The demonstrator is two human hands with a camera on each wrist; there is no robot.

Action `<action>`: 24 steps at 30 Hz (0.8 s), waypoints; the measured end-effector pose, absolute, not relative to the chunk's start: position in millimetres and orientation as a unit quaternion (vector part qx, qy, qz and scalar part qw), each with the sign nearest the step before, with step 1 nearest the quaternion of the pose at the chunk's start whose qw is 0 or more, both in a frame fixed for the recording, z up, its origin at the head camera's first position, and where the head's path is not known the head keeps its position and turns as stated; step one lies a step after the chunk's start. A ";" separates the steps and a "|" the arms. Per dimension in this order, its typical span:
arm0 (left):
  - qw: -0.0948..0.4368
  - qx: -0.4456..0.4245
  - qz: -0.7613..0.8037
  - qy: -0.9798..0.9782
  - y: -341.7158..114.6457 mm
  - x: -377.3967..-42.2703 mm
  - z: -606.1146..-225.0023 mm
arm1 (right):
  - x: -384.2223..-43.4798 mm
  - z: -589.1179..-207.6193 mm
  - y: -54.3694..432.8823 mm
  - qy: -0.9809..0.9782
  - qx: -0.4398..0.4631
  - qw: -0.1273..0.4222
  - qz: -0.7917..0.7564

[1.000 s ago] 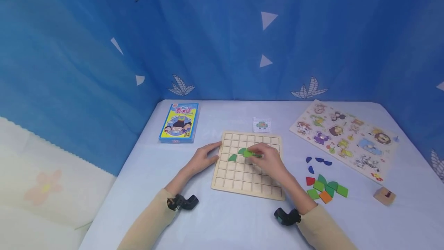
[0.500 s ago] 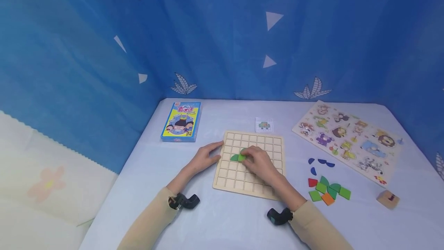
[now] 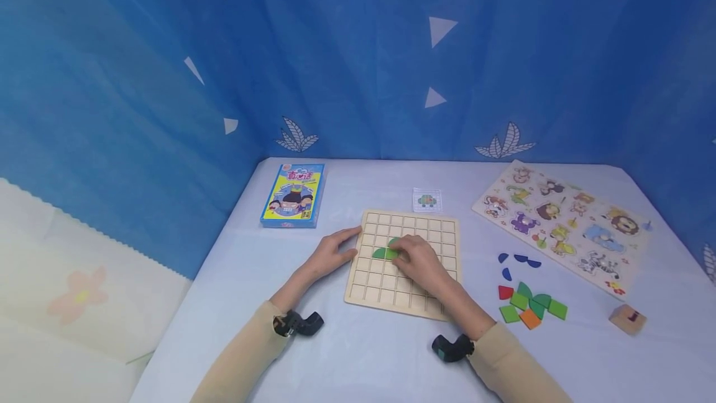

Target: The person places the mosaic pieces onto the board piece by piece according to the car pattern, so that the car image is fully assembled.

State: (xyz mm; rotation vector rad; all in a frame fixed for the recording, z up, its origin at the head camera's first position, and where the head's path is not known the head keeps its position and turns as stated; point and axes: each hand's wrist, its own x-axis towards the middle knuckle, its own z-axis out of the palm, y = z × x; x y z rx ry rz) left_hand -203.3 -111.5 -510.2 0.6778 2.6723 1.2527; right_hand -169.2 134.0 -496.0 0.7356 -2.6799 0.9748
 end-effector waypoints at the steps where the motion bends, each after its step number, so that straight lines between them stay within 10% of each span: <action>1: 0.056 0.223 0.412 0.882 -111.5 -203.2 -510.3 | -169.1 -496.0 133.6 -0.906 0.251 0.096 0.327; 11: 0.050 0.231 0.409 0.881 -110.2 -205.1 -511.8 | -157.5 -468.6 151.2 -0.889 0.233 0.095 0.383; 24: 0.042 0.233 0.409 0.881 -113.0 -204.5 -511.8 | -96.2 -443.6 300.3 -0.928 0.076 0.173 0.320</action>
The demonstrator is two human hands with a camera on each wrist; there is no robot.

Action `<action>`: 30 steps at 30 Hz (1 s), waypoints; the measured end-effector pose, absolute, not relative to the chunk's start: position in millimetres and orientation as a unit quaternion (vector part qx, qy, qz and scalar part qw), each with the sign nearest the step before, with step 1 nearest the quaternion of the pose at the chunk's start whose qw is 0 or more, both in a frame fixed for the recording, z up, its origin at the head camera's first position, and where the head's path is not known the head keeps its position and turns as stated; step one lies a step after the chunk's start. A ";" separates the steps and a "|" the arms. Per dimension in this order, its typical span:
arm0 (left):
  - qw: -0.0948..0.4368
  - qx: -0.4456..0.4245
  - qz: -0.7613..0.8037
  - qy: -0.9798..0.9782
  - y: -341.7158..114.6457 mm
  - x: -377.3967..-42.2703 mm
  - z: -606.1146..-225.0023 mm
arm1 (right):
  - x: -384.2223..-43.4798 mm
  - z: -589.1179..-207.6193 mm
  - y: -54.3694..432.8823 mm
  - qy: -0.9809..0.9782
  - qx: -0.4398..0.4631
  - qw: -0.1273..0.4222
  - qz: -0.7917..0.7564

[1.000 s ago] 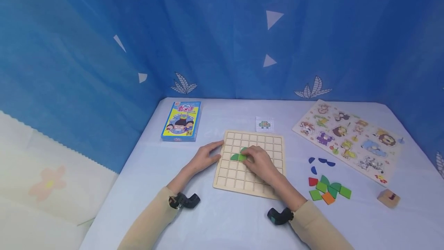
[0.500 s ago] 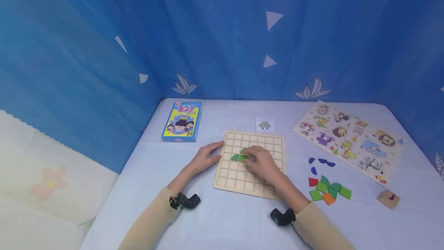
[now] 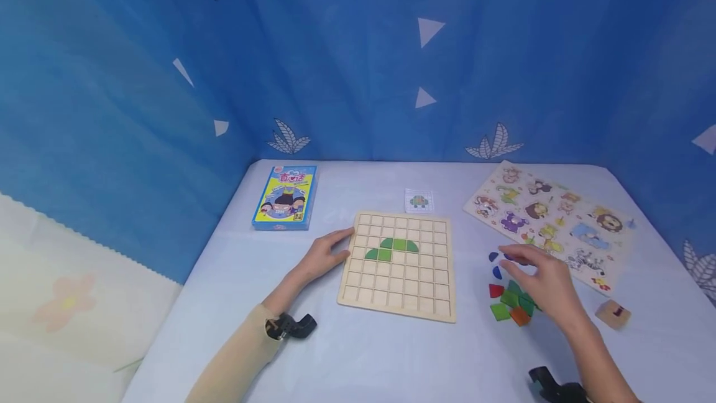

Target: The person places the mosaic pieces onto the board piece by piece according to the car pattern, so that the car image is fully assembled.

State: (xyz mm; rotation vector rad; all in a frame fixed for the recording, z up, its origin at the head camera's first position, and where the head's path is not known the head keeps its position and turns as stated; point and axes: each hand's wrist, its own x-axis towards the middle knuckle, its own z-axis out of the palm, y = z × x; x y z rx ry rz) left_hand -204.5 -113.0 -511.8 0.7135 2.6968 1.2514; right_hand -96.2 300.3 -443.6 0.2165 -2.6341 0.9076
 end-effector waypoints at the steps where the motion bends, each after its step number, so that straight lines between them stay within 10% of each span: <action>1: 0.043 0.233 0.410 0.881 -113.7 -204.8 -511.7 | -88.2 -438.3 305.0 -0.937 0.053 0.162 0.306; 12: 0.052 0.233 0.415 0.878 -113.8 -205.2 -513.7 | -43.6 -462.2 334.9 -0.959 -0.016 0.013 0.283; 30: 0.046 0.229 0.411 0.881 -113.4 -204.3 -511.2 | -33.9 -504.2 315.2 -0.964 -0.009 0.148 0.221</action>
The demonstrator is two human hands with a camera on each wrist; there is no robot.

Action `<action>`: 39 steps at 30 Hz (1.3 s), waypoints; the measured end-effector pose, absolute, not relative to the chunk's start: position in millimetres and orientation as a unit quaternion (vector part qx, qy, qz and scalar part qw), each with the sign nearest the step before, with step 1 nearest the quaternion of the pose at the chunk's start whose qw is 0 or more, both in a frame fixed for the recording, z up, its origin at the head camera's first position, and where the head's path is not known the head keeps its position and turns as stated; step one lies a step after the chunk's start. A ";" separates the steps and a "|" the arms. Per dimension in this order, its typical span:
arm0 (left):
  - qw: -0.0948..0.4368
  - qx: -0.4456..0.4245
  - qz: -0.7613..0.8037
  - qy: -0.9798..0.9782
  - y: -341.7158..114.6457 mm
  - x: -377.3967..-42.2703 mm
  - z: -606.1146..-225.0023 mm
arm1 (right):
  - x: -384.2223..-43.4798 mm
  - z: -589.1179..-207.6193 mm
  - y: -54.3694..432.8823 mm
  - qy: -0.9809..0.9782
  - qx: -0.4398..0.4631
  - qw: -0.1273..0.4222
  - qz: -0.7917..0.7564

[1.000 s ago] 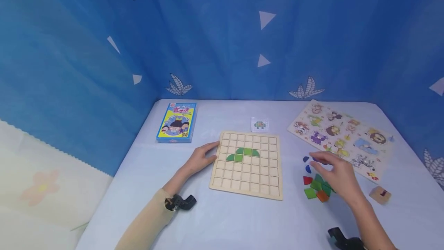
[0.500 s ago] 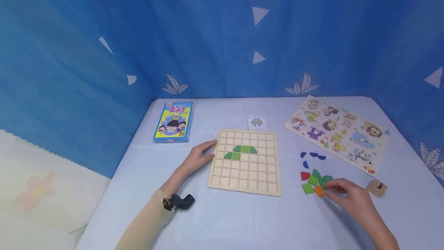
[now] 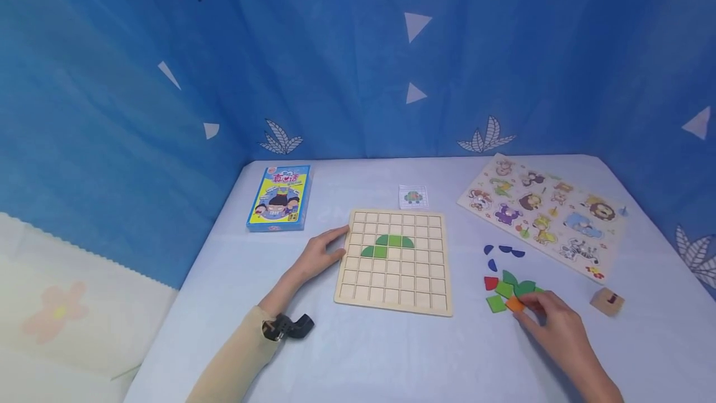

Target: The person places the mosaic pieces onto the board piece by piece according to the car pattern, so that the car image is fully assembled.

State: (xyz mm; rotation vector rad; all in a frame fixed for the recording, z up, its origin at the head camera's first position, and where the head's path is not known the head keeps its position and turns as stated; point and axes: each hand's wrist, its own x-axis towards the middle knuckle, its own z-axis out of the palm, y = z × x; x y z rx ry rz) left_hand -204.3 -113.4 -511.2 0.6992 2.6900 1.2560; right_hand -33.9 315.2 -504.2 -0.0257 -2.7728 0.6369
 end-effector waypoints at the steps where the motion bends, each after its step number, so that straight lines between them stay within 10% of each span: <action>1: 0.046 0.228 0.410 0.882 -114.0 -204.1 -511.4 | -34.4 -505.3 314.1 -0.963 -0.004 0.155 0.220; 27: 0.048 0.223 0.413 0.882 -119.0 -201.6 -511.8 | -109.7 -475.0 275.3 -0.902 0.129 0.230 0.341; 39: 0.055 0.226 0.415 0.880 -112.8 -205.8 -509.9 | -150.2 -459.3 186.3 -0.882 0.218 0.131 0.397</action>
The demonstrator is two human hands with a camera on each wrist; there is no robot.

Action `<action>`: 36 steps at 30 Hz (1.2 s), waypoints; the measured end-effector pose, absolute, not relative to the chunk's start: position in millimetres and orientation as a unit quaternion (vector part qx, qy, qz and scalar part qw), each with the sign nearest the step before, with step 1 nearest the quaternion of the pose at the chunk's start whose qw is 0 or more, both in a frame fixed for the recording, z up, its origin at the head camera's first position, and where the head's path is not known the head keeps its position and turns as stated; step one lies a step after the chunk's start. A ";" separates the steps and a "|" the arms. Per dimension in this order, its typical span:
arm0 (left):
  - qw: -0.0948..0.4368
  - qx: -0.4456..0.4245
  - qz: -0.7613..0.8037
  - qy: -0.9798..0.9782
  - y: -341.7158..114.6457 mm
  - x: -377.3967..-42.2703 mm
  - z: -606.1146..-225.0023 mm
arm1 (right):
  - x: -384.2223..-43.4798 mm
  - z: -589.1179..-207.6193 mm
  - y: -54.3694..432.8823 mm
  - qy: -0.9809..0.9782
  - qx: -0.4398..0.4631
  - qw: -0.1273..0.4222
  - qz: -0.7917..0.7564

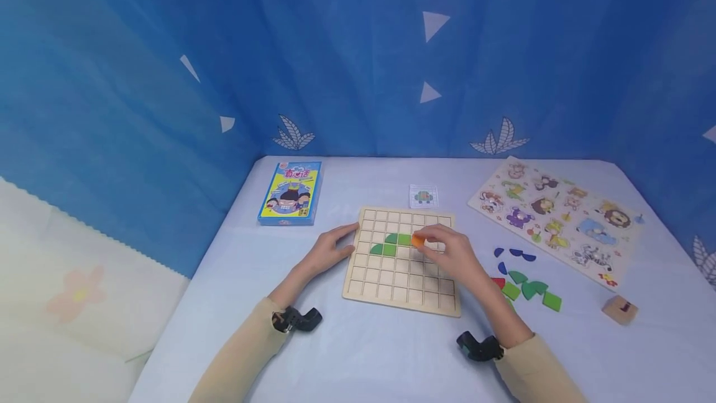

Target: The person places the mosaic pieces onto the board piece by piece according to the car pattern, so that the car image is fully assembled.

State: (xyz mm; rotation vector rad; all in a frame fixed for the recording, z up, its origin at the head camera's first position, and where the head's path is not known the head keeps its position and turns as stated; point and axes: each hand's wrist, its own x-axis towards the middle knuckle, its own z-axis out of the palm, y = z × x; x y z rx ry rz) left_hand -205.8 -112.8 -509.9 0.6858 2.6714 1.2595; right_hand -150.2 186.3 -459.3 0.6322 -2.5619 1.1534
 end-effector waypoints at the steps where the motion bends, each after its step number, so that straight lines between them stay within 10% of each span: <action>1: 0.055 0.226 0.414 0.880 -112.6 -205.5 -509.9 | -152.8 -460.9 182.4 -0.880 0.220 0.120 0.404; 36: 0.046 0.223 0.406 0.885 -111.2 -203.7 -509.5 | -165.6 -491.9 158.0 -0.907 0.263 0.081 0.318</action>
